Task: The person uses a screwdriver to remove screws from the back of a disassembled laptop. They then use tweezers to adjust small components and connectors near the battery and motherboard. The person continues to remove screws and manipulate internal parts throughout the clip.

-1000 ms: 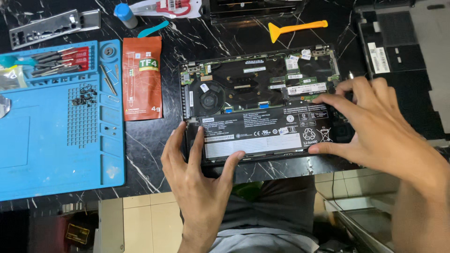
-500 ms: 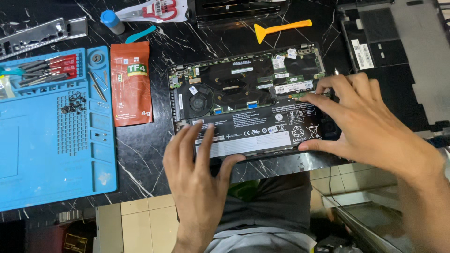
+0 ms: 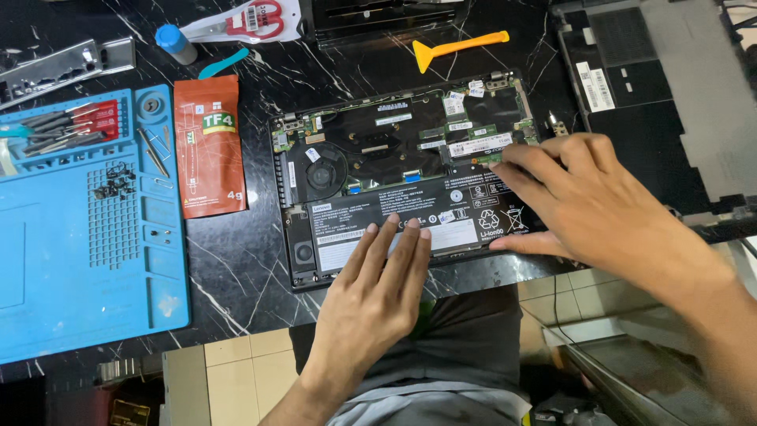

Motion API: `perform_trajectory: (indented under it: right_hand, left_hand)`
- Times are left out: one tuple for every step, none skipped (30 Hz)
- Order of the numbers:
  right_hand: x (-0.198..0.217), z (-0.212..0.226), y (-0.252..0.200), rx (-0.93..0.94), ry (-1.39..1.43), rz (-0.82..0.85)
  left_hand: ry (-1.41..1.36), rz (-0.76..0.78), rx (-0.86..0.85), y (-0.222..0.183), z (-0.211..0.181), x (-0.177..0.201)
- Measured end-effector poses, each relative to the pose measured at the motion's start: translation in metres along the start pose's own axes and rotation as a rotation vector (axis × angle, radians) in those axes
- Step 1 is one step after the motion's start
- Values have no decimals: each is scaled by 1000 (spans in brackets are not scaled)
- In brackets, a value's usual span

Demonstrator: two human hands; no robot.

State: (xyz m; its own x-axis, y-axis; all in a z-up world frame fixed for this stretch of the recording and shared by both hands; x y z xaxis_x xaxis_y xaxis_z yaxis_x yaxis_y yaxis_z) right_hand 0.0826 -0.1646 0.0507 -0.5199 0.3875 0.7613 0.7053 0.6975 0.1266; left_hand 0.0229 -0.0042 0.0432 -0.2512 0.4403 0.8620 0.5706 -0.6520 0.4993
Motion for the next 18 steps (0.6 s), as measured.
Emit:
perform_trajectory:
  right_hand:
    - [2, 0, 0, -1, -1, -2]
    - [3, 1, 0, 8, -39, 8]
    - [4, 2, 0, 18, -78, 17]
    - [4, 2, 0, 18, -79, 15]
    - [4, 3, 0, 21, -97, 23]
    - [4, 3, 0, 25, -117, 30]
    - [2, 4, 0, 25, -120, 26]
    - [1, 3, 0, 2, -49, 23]
    - [-1, 1, -1, -21, 21, 19]
    - [4, -1, 1, -22, 18, 18]
    - [9, -3, 3, -23, 54, 24]
    - [13, -5, 5, -24, 90, 30]
    - [14, -6, 11, -25, 86, 29]
    - [19, -9, 16, -35, 223, -14]
    - [24, -12, 20, -44, 359, -57]
    - [23, -12, 29, -50, 353, -56]
    - [25, -11, 38, -27, 438, -95]
    - [28, -10, 47, -2, 524, -134]
  left_hand:
    - [2, -1, -1, 0, 0, 0]
    - [3, -5, -8, 0, -1, 0]
    - [4, -9, -14, 0, -2, 1]
    - [6, -10, -14, 0, -2, 1]
    - [17, -19, -18, 0, -3, 1]
    - [29, -30, -21, 0, -4, 2]
    - [32, -33, -20, -1, -4, 1]
    - [28, -42, -22, -1, -5, 1]
    - [24, -51, -23, -2, -5, 1]
    - [26, -54, -24, -1, -4, 3]
    - [-26, -57, -12, 0, -2, 4]
    - [-77, -60, -1, 2, 0, 6]
    - [-75, -63, -3, 7, 2, 8]
    - [-195, -87, 41, 12, 9, 12]
    - [-314, -111, 85, 17, 15, 16]
    - [-315, -114, 77, 26, 18, 17]
    - [-389, -131, 121, 35, 25, 17]
    - [-463, -147, 168, 43, 32, 18]
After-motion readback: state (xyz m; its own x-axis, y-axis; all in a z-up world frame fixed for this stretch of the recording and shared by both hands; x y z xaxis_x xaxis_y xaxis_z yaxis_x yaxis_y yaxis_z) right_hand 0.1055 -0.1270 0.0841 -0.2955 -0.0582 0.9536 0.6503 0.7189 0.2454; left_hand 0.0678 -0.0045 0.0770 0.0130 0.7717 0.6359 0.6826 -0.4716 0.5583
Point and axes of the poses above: each hand's wrist, its own y-axis towards the middle knuckle, its own x-axis out of the back of the hand, z = x × y, the point moved 9 cm from there along y, towards the middle knuckle, and after that the axes turned 8 degrees about -y, right-handed, at the moved point
